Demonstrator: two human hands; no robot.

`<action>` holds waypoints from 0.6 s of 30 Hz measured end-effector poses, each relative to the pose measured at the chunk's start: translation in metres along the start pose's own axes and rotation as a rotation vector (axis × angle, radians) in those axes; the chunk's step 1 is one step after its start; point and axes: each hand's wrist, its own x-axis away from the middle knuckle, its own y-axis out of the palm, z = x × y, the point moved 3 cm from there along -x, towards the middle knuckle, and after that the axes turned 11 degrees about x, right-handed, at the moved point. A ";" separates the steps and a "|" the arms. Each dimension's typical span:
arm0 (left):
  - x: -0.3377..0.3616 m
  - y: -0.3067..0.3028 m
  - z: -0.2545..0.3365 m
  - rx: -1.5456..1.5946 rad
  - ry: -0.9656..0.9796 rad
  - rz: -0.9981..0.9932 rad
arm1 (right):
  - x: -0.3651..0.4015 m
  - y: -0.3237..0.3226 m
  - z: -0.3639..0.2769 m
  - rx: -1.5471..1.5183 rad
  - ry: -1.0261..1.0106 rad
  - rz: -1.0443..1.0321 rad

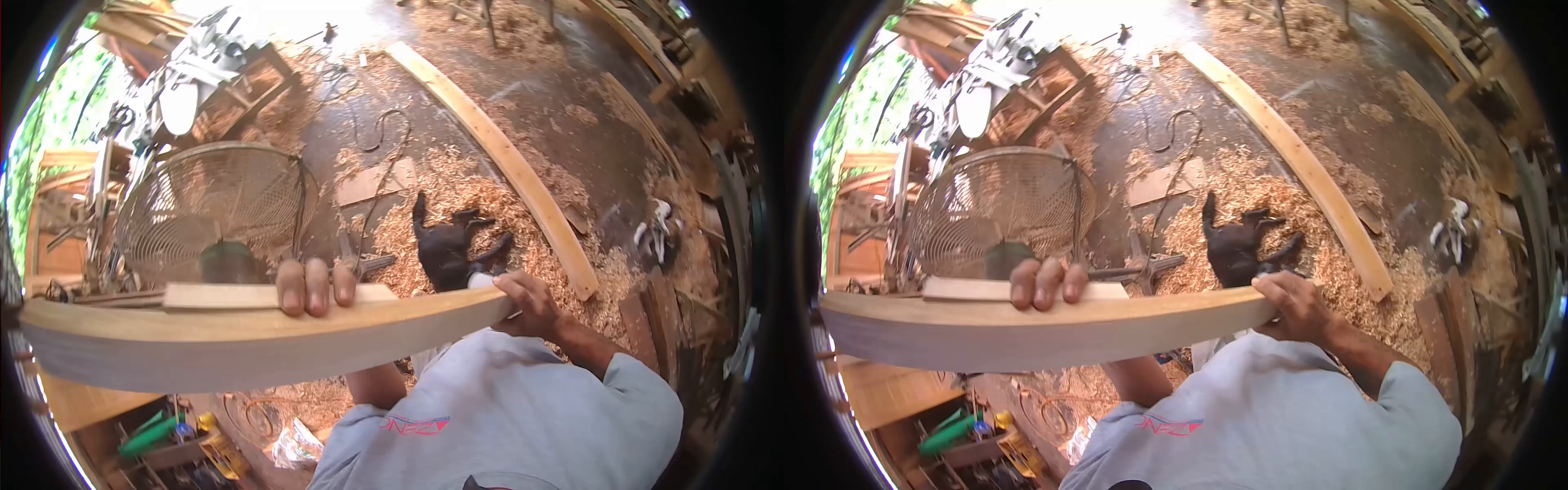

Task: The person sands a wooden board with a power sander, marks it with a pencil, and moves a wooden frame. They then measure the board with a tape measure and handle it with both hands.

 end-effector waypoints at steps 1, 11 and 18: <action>-0.010 -0.001 -0.013 0.049 0.040 0.022 | 0.000 -0.008 0.002 0.009 0.022 0.020; -0.120 -0.174 -0.031 0.167 -0.021 0.228 | -0.072 0.003 0.050 0.143 0.413 0.083; -0.199 -0.387 -0.002 0.213 0.115 0.330 | -0.130 0.043 0.201 0.106 0.453 -0.111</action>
